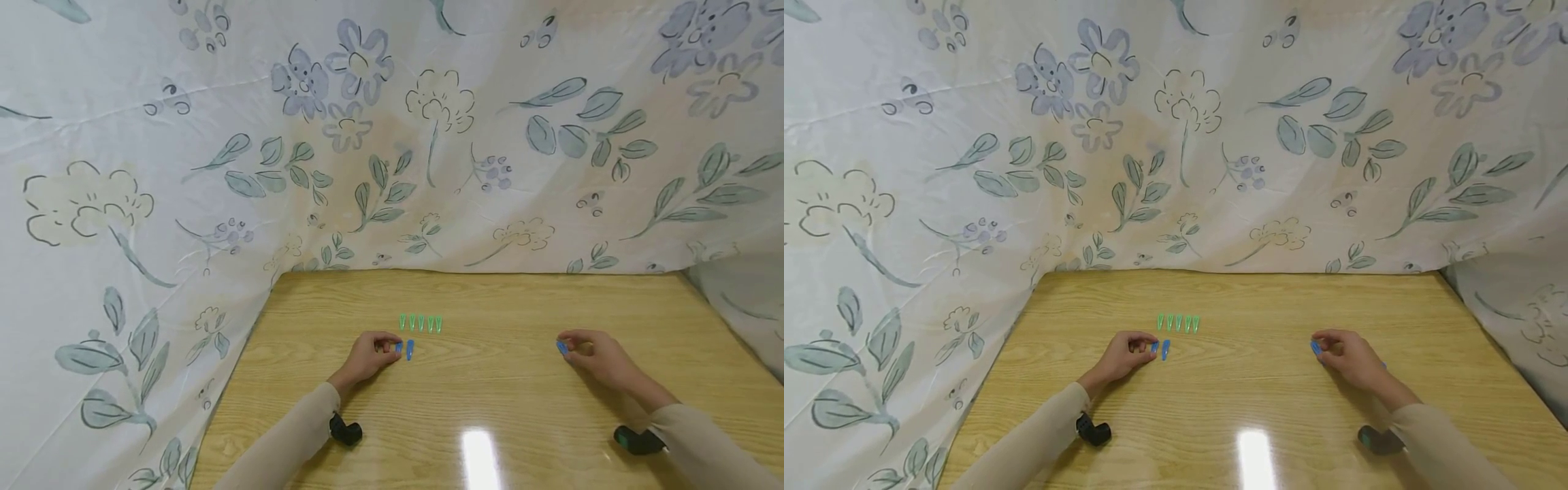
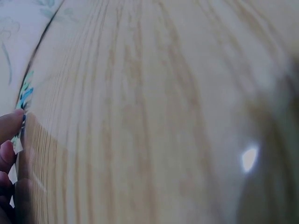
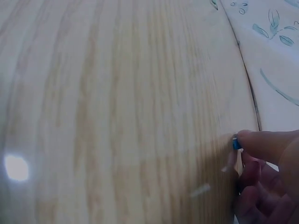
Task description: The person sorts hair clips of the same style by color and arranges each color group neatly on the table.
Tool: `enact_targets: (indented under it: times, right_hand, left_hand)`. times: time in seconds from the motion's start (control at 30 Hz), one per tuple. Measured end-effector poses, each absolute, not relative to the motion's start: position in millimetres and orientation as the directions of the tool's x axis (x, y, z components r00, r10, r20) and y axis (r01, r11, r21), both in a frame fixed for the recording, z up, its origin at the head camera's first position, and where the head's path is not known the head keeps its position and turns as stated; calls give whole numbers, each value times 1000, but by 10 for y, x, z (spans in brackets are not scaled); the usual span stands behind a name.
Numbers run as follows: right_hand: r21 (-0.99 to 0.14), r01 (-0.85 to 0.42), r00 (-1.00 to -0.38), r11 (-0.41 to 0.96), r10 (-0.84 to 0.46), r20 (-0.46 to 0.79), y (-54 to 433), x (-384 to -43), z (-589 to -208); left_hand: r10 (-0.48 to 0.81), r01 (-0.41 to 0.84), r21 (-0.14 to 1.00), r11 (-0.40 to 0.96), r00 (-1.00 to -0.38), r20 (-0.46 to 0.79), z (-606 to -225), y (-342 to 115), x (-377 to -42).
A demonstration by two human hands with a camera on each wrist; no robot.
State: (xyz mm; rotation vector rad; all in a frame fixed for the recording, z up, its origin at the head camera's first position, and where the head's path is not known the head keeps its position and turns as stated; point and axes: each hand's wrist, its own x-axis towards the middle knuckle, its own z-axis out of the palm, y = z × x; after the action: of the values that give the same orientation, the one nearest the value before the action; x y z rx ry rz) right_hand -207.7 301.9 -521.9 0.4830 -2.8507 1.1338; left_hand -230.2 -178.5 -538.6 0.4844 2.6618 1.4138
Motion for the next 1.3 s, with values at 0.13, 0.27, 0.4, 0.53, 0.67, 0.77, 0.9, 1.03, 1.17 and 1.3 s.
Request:
enact_targets:
  times: [0.13,0.27,0.4,0.53,0.67,0.77,0.9,1.03,1.17,1.3]
  right_hand:
    - [-655,-295,-951,695,-278,133,3009,-2086,-5229]
    - [-644,-302,-947,702,-296,122,3000,-2096,-5227]
    - [-647,-306,-944,699,-312,109,2994,-2106,-5210]
    - [-628,-288,-945,723,-321,64,2996,-2119,-5195]
    - [-617,-294,-942,730,-331,58,2992,-2127,-5197]
    - [-649,-320,-933,690,-347,92,2972,-2124,-5217]
    - [-684,-364,-919,632,-363,154,2922,-2106,-5237]
    - [-705,-371,-917,605,-360,174,2855,-2099,-5223]
    - [-745,-340,-925,574,-348,154,2759,-2113,-5185]
    - [-783,-334,-926,525,-339,168,2643,-2132,-5158]
  left_hand:
    - [317,237,820,522,-946,71,-5379,-1780,-2304]
    - [318,235,815,529,-946,67,-5371,-1775,-2306]
    - [314,231,813,535,-947,63,-5367,-1768,-2315]
    - [314,228,812,537,-948,59,-5360,-1764,-2315]
    - [317,228,816,531,-947,58,-5367,-1772,-2313]
    - [315,230,817,529,-947,62,-5384,-1783,-2313]
    - [313,230,815,532,-948,63,-5399,-1791,-2302]
    - [311,226,814,535,-948,58,-5397,-1796,-2288]
    - [311,228,809,541,-949,59,-5395,-1797,-2295]
    - [310,231,808,541,-949,64,-5394,-1793,-2313]
